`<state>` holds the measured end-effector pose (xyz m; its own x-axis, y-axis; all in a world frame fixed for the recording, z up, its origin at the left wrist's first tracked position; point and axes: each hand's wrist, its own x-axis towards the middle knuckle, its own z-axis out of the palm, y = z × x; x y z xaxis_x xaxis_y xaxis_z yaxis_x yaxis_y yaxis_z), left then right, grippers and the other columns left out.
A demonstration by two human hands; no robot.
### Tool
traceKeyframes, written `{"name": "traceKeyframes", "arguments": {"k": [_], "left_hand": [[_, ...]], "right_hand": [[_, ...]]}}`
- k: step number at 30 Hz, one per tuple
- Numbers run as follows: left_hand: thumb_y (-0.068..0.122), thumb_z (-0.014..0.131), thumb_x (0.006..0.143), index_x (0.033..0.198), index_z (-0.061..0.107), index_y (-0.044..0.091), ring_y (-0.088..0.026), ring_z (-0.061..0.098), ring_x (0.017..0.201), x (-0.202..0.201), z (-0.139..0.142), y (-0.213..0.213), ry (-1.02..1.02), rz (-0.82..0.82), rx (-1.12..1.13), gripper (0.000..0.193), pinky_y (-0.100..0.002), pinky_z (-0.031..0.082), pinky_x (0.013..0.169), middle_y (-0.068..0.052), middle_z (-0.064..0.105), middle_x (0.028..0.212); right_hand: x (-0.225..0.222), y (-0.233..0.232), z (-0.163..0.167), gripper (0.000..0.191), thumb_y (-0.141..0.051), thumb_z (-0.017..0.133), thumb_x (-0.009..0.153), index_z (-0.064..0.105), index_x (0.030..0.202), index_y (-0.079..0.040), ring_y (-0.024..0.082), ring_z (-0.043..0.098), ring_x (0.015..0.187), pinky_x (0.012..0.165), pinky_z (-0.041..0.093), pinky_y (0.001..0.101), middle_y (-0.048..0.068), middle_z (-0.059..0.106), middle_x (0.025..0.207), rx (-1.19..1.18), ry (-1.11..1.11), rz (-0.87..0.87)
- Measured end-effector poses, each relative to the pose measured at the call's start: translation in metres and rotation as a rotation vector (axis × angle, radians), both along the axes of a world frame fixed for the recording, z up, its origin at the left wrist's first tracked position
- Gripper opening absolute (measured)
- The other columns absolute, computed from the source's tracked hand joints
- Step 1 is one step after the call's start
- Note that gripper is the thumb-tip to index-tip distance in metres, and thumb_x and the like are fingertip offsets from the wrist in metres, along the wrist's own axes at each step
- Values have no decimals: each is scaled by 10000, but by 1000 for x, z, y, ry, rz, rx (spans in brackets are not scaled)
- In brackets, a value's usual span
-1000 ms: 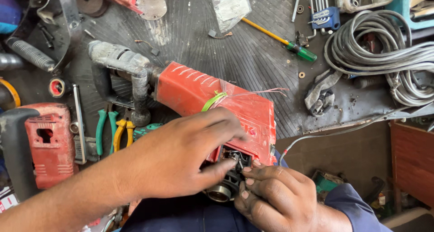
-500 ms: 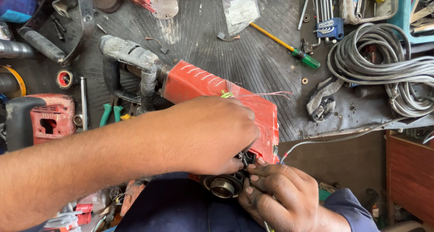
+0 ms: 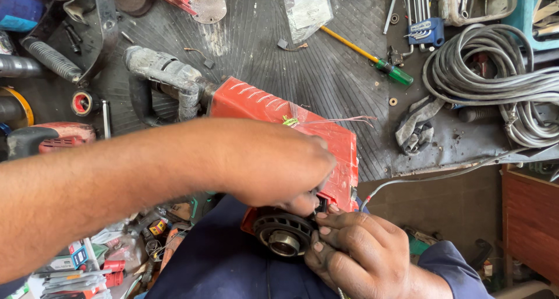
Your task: The person repairs a red rotary hammer drill on a cluttered workbench. They use a screwdriver and pliers to remove screws and open the drill housing, use a socket wrench on the tool, pull out internal components, and handle small parts and wires while working on the disassembled drill.
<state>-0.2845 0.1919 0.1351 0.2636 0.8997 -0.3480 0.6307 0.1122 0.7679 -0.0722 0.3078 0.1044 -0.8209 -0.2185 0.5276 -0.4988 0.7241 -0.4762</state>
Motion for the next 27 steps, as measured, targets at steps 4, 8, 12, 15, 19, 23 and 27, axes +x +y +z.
{"name": "traceKeyframes", "arguments": {"k": [4, 8, 12, 15, 19, 23, 27], "left_hand": [[362, 675, 917, 1053, 652, 61, -253, 703, 861, -11, -5, -4, -204, 77, -94, 331, -394, 545, 740, -88, 739, 919], [215, 707, 858, 1153, 650, 82, -142, 704, 832, -10, -11, -16, -464, 243, -63, 328, -307, 575, 749, -31, 727, 916], [165, 715, 885, 1288, 679, 122, -106, 663, 849, -5, -18, -29, -600, 316, 33, 407, -280, 568, 772, -4, 722, 959], [151, 756, 889, 1156, 722, 100, -87, 650, 860, 0, -23, -41, -718, 415, 22, 274, -262, 551, 753, -6, 719, 960], [140, 864, 837, 969, 771, 74, -80, 667, 800, 8, -27, -56, -775, 544, 78, 175, -246, 536, 683, 5, 742, 918], [130, 866, 829, 958, 768, 77, -82, 695, 819, 13, -31, -66, -749, 561, 222, 170, -242, 542, 702, 16, 747, 903], [123, 836, 867, 981, 759, 90, -77, 716, 865, 15, -33, -72, -746, 580, 270, 141, -236, 559, 748, 17, 757, 938]], "right_hand": [[0, 2, 1, 245, -51, 829, 812, 592, 780, -101, 221, 755, 834, 746, 662, 378, 34, 645, 837, -9, -10, 17], [1, 6, 3, 242, -85, 844, 815, 604, 789, -100, 229, 755, 847, 740, 657, 376, 38, 655, 849, -12, -35, 34], [1, 8, 4, 247, -117, 858, 820, 613, 799, -99, 237, 762, 866, 733, 649, 372, 37, 659, 865, -6, -51, 51], [1, 7, 3, 240, -96, 848, 819, 609, 795, -104, 229, 763, 866, 744, 656, 376, 31, 654, 870, 3, -25, 35], [1, 6, 4, 236, -114, 848, 813, 615, 782, -108, 232, 759, 855, 745, 655, 393, 36, 661, 861, -8, -43, 43], [2, 6, 5, 241, -128, 857, 805, 619, 773, -108, 235, 766, 848, 745, 656, 394, 39, 659, 844, -24, -62, 47], [1, 4, 5, 232, -100, 849, 793, 619, 771, -106, 235, 763, 832, 745, 657, 397, 41, 655, 832, -23, -54, 30]]}}
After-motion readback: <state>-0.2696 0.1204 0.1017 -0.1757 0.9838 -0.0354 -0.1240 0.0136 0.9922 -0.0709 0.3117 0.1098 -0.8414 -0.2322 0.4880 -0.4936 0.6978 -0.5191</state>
